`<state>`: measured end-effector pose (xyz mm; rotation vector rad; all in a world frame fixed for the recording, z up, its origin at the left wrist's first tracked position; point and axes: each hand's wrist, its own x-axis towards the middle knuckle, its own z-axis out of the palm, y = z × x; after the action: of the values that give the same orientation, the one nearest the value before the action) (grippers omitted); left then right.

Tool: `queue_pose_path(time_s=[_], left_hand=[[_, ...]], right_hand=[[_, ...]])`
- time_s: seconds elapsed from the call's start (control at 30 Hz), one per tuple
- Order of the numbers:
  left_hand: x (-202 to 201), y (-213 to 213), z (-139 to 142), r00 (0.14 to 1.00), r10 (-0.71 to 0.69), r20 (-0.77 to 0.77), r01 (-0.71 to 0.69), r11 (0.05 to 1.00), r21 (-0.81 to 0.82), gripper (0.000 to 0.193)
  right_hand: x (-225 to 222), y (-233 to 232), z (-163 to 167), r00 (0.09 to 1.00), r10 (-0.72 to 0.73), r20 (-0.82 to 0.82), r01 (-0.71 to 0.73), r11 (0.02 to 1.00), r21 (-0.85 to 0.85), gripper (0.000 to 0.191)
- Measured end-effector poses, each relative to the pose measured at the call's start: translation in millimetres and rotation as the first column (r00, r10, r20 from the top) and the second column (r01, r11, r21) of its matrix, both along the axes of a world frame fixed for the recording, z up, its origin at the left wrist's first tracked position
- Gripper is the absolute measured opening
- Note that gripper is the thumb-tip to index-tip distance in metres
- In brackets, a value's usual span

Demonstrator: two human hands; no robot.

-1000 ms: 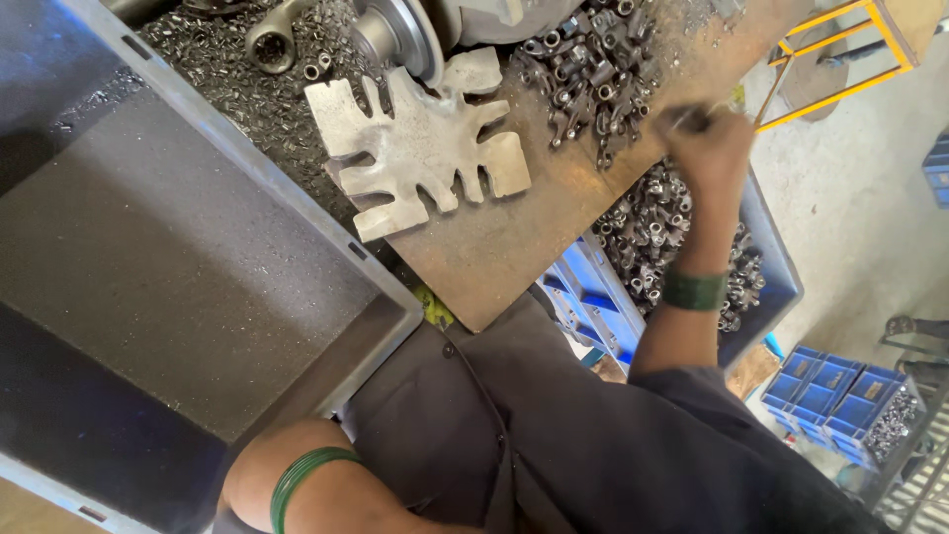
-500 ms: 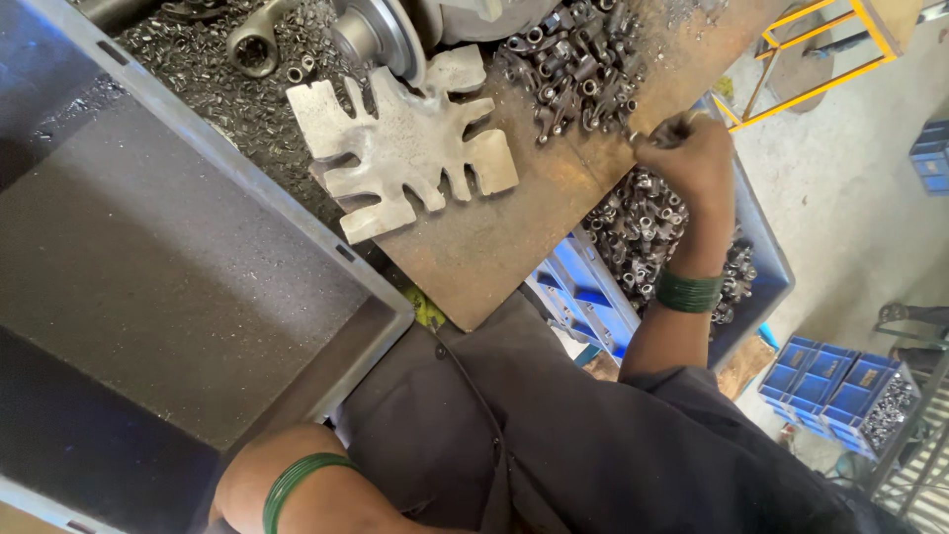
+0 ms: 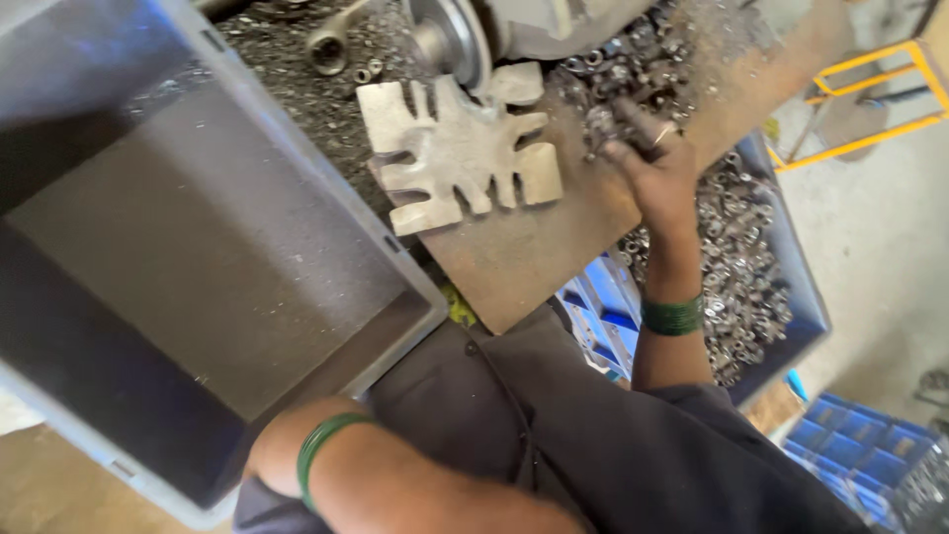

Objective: The person picks small metal fittings one at a time from a bin, holds each against a running bench grinder to grind its edge, producing sparks, and places the ground part aside. They continue through a series of parts and sort through the bin of finished pieces.

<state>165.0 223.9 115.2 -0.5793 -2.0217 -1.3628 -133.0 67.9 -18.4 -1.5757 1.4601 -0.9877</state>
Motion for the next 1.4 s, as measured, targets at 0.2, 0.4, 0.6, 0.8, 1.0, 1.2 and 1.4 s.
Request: queue_pose_path(time_s=[0.2, 0.4, 0.6, 0.8, 1.0, 1.2, 1.4], left_hand=[[9, 1, -12, 0.996, 0.06, 0.059, -0.06, 0.998, -0.004, 0.041], [10, -4, 1, 0.985, 0.105, 0.14, -0.102, 0.994, -0.031, 0.035], [10, 0, -2, 0.98, 0.131, 0.149, -0.13, 0.991, -0.017, 0.035], [8, -3, -3, 0.977, 0.112, 0.184, -0.106, 0.993, -0.043, 0.031], [7, 3, -11, 0.976, 0.143, 0.166, -0.14, 0.99, -0.033, 0.029], [8, 9, -20, 0.982, 0.079, 0.171, -0.097, 0.99, 0.104, 0.033], [9, 6, -31, 0.993, -0.059, 0.101, 0.027, 0.954, 0.298, 0.036]], right_hand=[[74, -1, -16, 0.898, 0.115, -0.426, -0.215, 0.957, -0.195, 0.035], [99, -6, 1, 0.927, 0.099, -0.361, -0.166, 0.973, -0.161, 0.032], [116, -13, -11, 0.945, 0.022, -0.326, -0.083, 0.981, -0.173, 0.024], [116, -26, -25, 0.934, 0.021, -0.356, -0.159, 0.919, -0.362, 0.023], [118, -33, -29, 0.911, -0.029, -0.411, -0.138, 0.918, -0.371, 0.021], [120, -37, -27, 0.921, -0.024, -0.389, -0.131, 0.921, -0.368, 0.024], [122, -40, -28, 0.911, -0.029, -0.41, -0.136, 0.92, -0.369, 0.024]])
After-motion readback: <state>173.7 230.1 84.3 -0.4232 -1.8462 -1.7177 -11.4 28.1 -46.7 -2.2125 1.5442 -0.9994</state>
